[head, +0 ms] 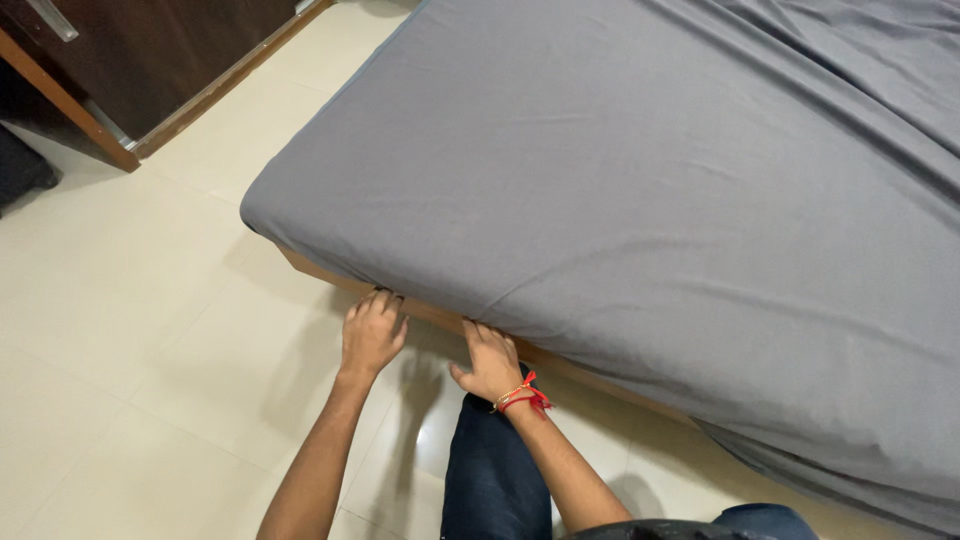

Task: The person adjusts and tucks a grey fitted sheet around the corners and edges of a mattress.

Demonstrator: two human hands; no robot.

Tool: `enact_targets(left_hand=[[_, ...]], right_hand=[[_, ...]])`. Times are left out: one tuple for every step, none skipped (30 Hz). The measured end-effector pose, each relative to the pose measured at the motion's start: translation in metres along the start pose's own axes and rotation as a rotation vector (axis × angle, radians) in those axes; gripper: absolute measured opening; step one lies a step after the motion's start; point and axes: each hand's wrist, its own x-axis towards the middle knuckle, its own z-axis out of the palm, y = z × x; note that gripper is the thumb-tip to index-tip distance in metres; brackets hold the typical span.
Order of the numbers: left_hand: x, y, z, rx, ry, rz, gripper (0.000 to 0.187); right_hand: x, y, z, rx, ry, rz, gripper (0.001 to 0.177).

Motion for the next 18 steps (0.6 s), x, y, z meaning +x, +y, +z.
enact_targets(left_hand=[[-0.005,-0.001,0.003,-0.051,0.015,-0.118,0.039],[-0.010,-0.004,0.007,-0.100,0.032,-0.233,0.036],[-0.012,-0.008,0.013,-0.149,0.049,-0.347,0.034],[-0.010,-0.016,0.022,-0.520,0.138,-0.594,0.032],[-0.004,-0.027,0.032,-0.893,0.227,-0.837,0.030],[0.002,-0.038,0.043,-1.273,0.316,-1.076,0.030],[0.006,-0.052,0.052,-1.383,0.283,-1.145,0.025],[0.012,-0.069,0.061,-1.498,0.254,-1.209,0.021],[0.017,-0.084,0.070,-1.614,0.222,-1.272,0.017],[0.022,-0.097,0.080,-1.652,0.280,-1.268,0.015],[0.028,-0.107,0.088,-1.690,0.339,-1.264,0.016],[0.031,-0.112,0.093,-1.726,0.387,-1.263,0.018],[0.031,-0.115,0.097,-1.720,0.385,-1.325,0.015],[0.034,-0.120,0.101,-1.714,0.381,-1.382,0.012],[0.038,-0.123,0.104,-1.706,0.377,-1.440,0.010],[0.042,-0.128,0.105,-1.626,0.407,-1.419,0.010],[0.046,-0.133,0.105,-1.547,0.437,-1.396,0.010],[0.050,-0.136,0.106,-1.470,0.462,-1.372,0.011]], right_hand=[[-0.001,0.001,-0.002,0.015,0.006,-0.011,0.088],[-0.001,0.001,-0.004,0.032,0.016,-0.021,0.088],[-0.001,0.001,-0.005,0.028,0.012,-0.022,0.088],[-0.002,0.000,-0.005,0.027,0.007,-0.018,0.088],[-0.004,-0.001,-0.005,0.026,0.002,-0.013,0.088],[-0.005,-0.001,-0.006,0.046,0.002,-0.033,0.088],[-0.005,0.000,-0.007,0.065,0.002,-0.053,0.087],[-0.004,0.003,-0.010,0.079,0.005,-0.078,0.087],[-0.003,0.004,-0.011,0.104,-0.004,-0.078,0.087],[-0.003,0.005,-0.012,0.130,-0.012,-0.075,0.087],[-0.003,0.005,-0.012,0.156,-0.020,-0.071,0.087],[-0.005,0.005,-0.011,0.163,0.008,-0.077,0.083],[-0.006,0.005,-0.010,0.168,0.036,-0.082,0.079],[-0.005,0.004,-0.008,0.174,0.069,-0.088,0.076],[-0.004,0.003,-0.006,0.149,0.067,-0.070,0.075],[-0.003,0.002,-0.005,0.124,0.065,-0.053,0.074],[-0.002,0.000,-0.004,0.099,0.064,-0.036,0.073],[-0.002,0.000,-0.005,0.095,0.071,-0.038,0.070]])
